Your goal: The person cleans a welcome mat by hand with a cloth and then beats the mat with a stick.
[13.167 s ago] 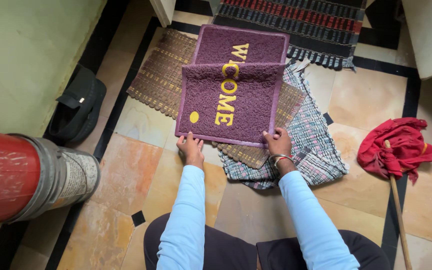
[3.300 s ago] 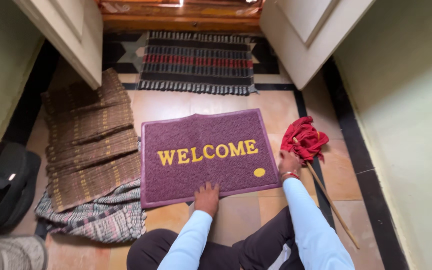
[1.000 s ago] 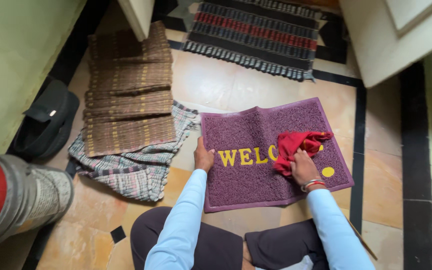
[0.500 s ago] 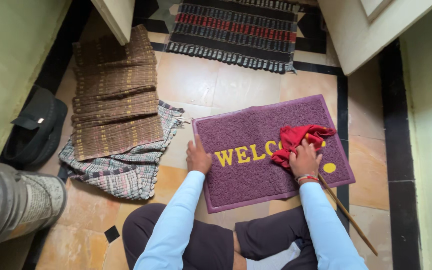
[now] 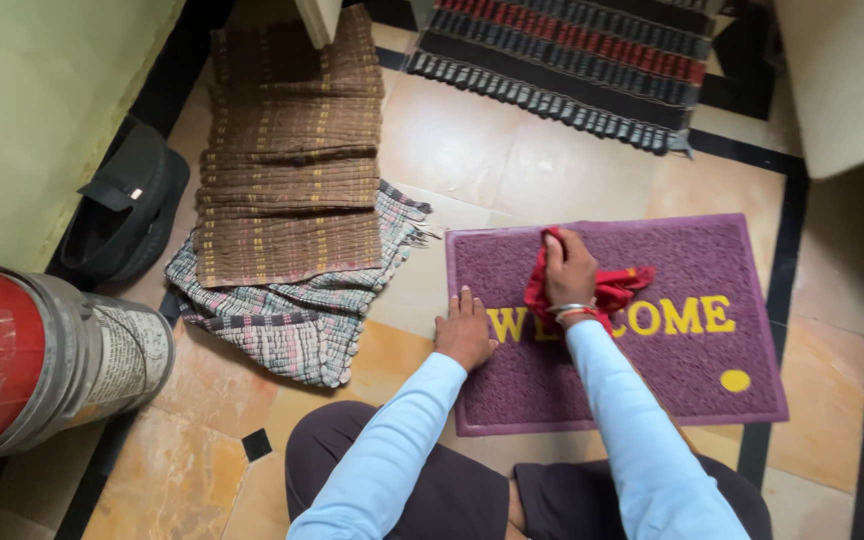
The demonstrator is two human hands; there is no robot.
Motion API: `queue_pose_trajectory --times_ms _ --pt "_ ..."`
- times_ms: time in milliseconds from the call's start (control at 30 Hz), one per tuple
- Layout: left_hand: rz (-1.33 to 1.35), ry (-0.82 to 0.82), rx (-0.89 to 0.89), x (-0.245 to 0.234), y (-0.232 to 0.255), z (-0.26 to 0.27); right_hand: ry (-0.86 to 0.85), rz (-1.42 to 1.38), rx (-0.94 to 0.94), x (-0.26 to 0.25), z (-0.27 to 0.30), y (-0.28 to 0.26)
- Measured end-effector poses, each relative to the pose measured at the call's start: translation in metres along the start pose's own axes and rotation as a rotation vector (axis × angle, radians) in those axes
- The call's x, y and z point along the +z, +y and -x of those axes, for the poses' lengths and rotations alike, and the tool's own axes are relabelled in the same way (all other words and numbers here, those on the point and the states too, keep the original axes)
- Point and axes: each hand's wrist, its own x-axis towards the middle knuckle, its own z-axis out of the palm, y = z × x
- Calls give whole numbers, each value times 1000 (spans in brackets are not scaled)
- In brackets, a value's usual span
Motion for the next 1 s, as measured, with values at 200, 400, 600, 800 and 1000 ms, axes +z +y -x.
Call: queue_pose_trajectory --times_ms 200,400,600,800,1000 --pt "-20 -50 -29 5 -1 -10 -435 271 -130 77 -10 -21" --pt "-45 -46 -20 19 -2 -18 -530 644 -409 116 4 -23" --pt "-45 13 -10 27 -2 -19 -439 810 -380 107 4 -14" --pt "16 -83 6 3 -4 -14 -316 911 -288 72 -10 23" --pt "9 -72 43 -3 -8 -19 -106 469 -150 39 -31 20"
